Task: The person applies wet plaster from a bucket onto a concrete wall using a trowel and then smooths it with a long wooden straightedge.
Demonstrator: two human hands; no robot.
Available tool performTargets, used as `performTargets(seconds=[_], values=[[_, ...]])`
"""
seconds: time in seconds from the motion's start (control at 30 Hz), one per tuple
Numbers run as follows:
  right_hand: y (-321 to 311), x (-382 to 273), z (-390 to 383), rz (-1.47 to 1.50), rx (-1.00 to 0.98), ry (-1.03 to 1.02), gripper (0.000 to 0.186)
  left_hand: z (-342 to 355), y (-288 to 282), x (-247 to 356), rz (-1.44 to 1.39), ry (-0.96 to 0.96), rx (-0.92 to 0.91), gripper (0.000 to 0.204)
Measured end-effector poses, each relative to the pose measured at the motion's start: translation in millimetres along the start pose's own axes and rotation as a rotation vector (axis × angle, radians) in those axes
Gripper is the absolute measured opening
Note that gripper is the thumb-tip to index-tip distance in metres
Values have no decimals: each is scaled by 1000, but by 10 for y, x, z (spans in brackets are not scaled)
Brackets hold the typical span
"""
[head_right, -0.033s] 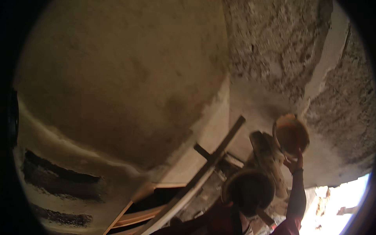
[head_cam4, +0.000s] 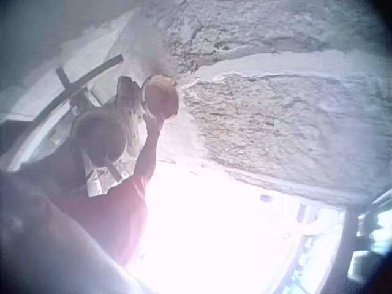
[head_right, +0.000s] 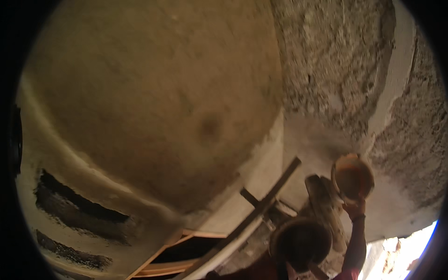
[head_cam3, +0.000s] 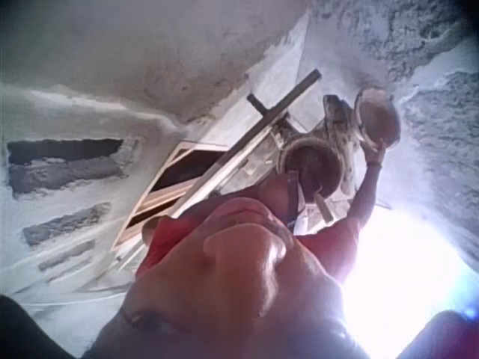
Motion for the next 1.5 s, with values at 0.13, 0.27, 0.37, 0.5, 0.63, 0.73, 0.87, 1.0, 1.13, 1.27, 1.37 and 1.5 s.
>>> performTargets(seconds=[0.13, 0.27, 0.37, 0.5, 0.63, 0.73, 0.87, 1.0, 1.13, 1.27, 1.37, 1.5], values=[[512, 75, -17, -540, -131, -325, 73, 139, -245, 92, 25, 54, 13, 75], [-293, -169, 319, -510, -74, -404, 71, 183, -158, 20, 69, 122, -53, 75], [-666, -186, 287, -385, 99, -371, 61, 53, -124, -15, 103, 161, -59, 75], [-573, -105, -81, -38, 274, -257, 46, -17, -110, -68, 114, 184, -89, 74], [-193, -355, -692, -131, 248, -280, 32, -72, 28, -152, 115, 195, -138, 74], [-3, -484, -1157, -238, 274, -248, 28, -145, 109, -224, 103, 214, -171, 74], [430, -440, -1662, -359, 278, -269, 31, -68, 86, -251, 91, 241, -202, 74], [528, -418, -1992, -385, 248, -276, 38, -80, 116, -220, 99, 274, -225, 74], [277, -429, -2206, -445, 266, -297, 44, -94, 140, -224, 80, 301, -241, 73], [336, -443, -2376, -526, 251, -340, 47, -85, 169, -254, 55, 327, -249, 73], [526, -379, -2432, -593, 229, -344, 49, -60, 159, -253, 36, 346, -243, 73], [503, -386, -2457, -570, 182, -350, 51, -46, 146, -240, 58, 360, -228, 73]])
Point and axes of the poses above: each hand's wrist, its own z-axis towards the middle knuckle, its own y-axis out of the palm, x = y × z, the point moved 7 cm from there along z, towards the middle knuckle, and after that the axes turned 13 degrees about z, right-handed, at the moved point
